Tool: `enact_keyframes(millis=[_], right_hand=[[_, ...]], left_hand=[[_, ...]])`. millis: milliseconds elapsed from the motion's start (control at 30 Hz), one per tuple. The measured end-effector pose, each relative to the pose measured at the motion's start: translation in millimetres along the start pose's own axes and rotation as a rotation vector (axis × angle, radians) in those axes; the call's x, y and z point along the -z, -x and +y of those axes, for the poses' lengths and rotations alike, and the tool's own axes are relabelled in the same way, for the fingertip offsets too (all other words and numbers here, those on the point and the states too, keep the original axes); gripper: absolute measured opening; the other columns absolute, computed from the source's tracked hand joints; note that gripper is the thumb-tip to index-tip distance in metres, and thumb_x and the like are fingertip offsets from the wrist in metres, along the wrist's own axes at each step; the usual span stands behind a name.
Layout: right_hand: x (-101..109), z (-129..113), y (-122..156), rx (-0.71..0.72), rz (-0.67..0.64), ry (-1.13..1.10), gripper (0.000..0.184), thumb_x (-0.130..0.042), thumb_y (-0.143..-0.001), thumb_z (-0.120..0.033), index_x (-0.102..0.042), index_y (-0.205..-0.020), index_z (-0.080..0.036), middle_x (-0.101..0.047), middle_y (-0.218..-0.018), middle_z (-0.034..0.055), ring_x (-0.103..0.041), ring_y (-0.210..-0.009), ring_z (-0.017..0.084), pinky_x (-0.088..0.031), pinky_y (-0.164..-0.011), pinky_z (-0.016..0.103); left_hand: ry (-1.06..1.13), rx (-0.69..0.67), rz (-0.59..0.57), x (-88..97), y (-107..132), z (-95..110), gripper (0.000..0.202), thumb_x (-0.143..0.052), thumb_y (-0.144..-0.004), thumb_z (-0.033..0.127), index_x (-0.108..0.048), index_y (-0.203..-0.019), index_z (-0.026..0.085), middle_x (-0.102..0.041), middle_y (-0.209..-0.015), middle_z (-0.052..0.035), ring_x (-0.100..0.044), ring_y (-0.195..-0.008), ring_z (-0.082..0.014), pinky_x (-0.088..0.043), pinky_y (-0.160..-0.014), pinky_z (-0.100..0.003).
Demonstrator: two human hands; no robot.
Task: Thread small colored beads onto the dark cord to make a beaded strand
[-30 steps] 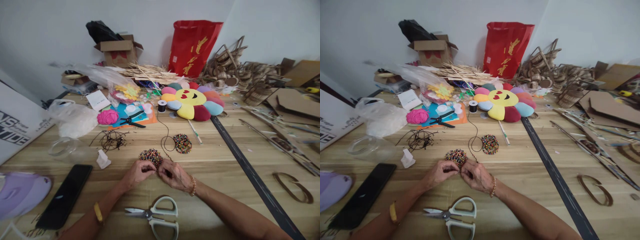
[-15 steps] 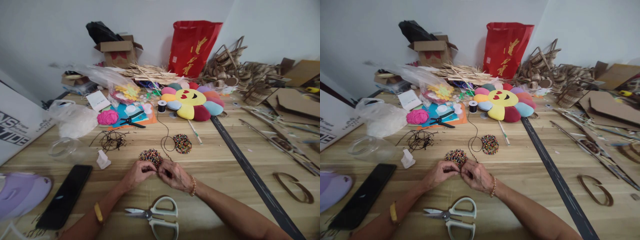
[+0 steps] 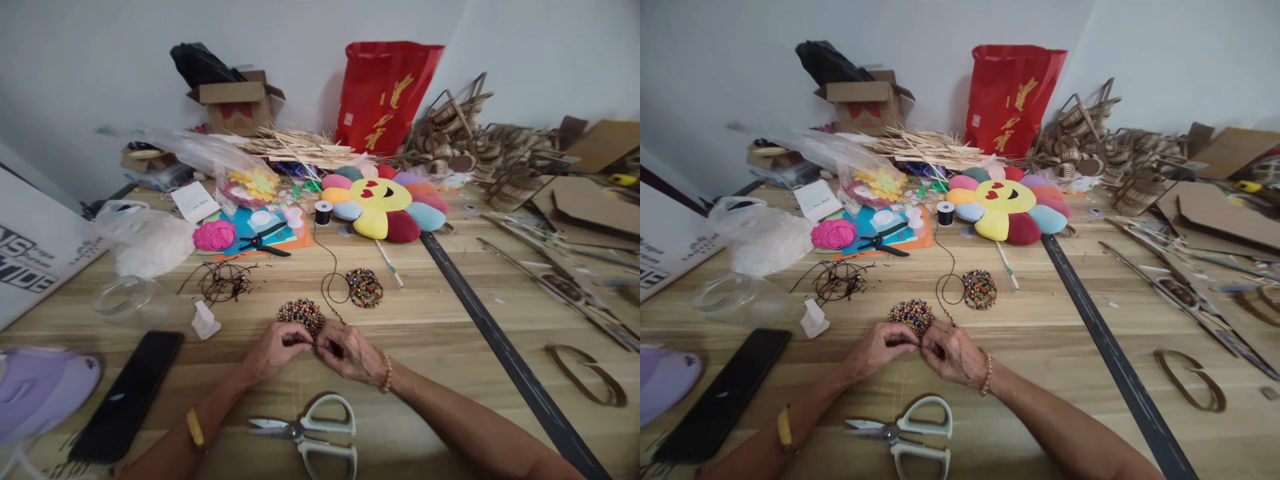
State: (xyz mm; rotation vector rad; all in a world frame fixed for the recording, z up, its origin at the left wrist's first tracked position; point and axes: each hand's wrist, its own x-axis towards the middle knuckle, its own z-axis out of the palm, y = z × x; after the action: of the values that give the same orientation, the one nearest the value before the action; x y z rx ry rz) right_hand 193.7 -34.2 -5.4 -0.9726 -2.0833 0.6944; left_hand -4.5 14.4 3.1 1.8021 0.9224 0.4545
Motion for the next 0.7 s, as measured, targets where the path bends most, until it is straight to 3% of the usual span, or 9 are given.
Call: enact_keyframes(millis=[700], right_hand=[[-0.4, 1.2, 1.7, -0.016, -0.055, 0.025, 0.009, -0.05, -0.083, -0.01, -0.051, -0.078, -0.018, -0.054, -0.073, 0.0019, -0.05, -0.066, 0.013, -0.04, -0.059, 0.022]], left_hand=[[-0.012, 0.002, -0.011, -0.5, 0.1, -1.9, 0.012, -0.064, -0.074, 0.021, -0.073, -0.076, 0.013, -0.073, -0.076, -0.0056, -0.064, -0.069, -0.0154, -0.048, -0.066, -0.023]])
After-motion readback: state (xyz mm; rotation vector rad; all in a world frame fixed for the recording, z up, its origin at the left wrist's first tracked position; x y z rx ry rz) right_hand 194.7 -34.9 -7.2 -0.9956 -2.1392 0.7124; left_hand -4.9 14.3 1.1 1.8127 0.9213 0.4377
